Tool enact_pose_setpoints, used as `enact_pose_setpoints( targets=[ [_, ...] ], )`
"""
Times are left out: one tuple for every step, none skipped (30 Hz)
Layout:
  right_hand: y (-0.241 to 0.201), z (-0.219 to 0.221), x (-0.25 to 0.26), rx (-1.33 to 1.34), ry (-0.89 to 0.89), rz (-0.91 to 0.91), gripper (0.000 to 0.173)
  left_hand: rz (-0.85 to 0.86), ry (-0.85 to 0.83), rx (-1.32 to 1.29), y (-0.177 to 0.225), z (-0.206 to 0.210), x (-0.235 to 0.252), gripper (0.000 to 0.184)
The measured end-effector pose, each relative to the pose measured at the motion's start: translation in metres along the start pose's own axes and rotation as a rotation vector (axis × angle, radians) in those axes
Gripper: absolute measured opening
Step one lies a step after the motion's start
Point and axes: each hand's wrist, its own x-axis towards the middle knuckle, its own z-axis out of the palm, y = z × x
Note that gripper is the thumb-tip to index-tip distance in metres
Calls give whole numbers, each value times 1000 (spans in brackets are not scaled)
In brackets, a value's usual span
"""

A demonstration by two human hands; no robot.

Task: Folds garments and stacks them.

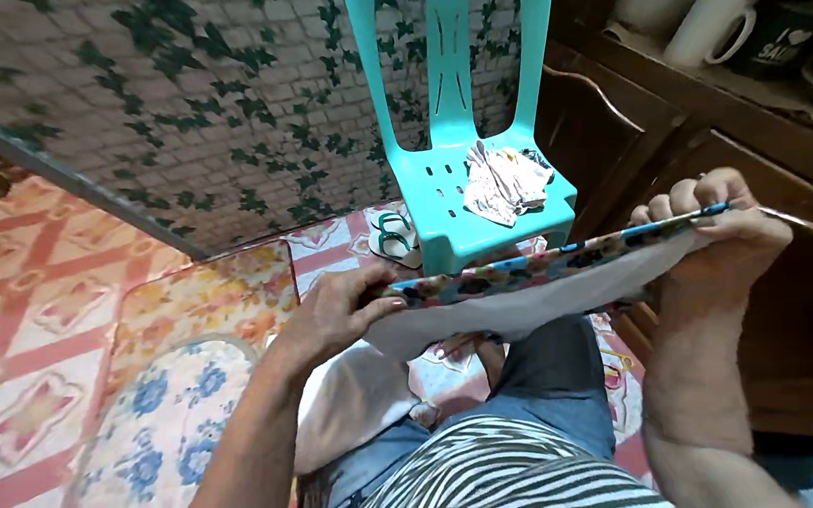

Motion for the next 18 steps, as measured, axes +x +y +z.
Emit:
enact_pose_setpoints(
  targets=[
    [-8,-6,8,-123,-104,-11,9,80,28,94,-4,-5,3,15],
    [-16,-14,17,-278,-239,-10,6,138,48,164,-9,-10,7,12],
    [-26,-20,25,-470,-357,-7,5,173,61,211,-13,-16,10,10],
    [-34,-22,32,-694,-437,-7,9,184,70,247,-14,-21,13,10],
    [-41,-23,37,-963,-499,-20,17,187,82,279,-15,-25,16,12],
    [-46,-21,40,-1244,-556,-44,24,189,98,316,-15,-28,19,16],
    [-47,-18,42,-1437,-591,-61,26,185,113,349,-11,-30,21,18],
    [-47,-16,41,-1540,-584,-75,23,203,140,383,-6,-31,23,16],
    [-51,-14,38,-1600,-542,-102,18,244,172,406,0,-31,23,14],
    [-60,-10,33,-1656,-487,-132,18,292,209,414,8,-31,22,15],
    [-73,-5,24,-1709,-426,-139,24,334,236,400,16,-29,18,18],
    [-88,-2,12,-1777,-366,-129,34,370,248,369,23,-27,11,23],
    [-100,0,-3,-1817,-302,-90,41,401,232,300,30,-24,4,25],
    [-111,0,-21,-1822,-259,-64,41,414,180,223,38,-20,-6,25],
    [-120,-1,-41,-1804,-239,-63,35,418,99,147,45,-15,-14,24],
    [-127,-5,-63,-1743,-237,-61,28,417,-2,86,54,-9,-21,22],
    [-134,-9,-85,-1657,-248,-11,23,412,-103,44,63,-4,-26,20],
    [-141,-12,-102,-1545,-293,65,21,406,-201,11,67,3,-29,18]
  ],
)
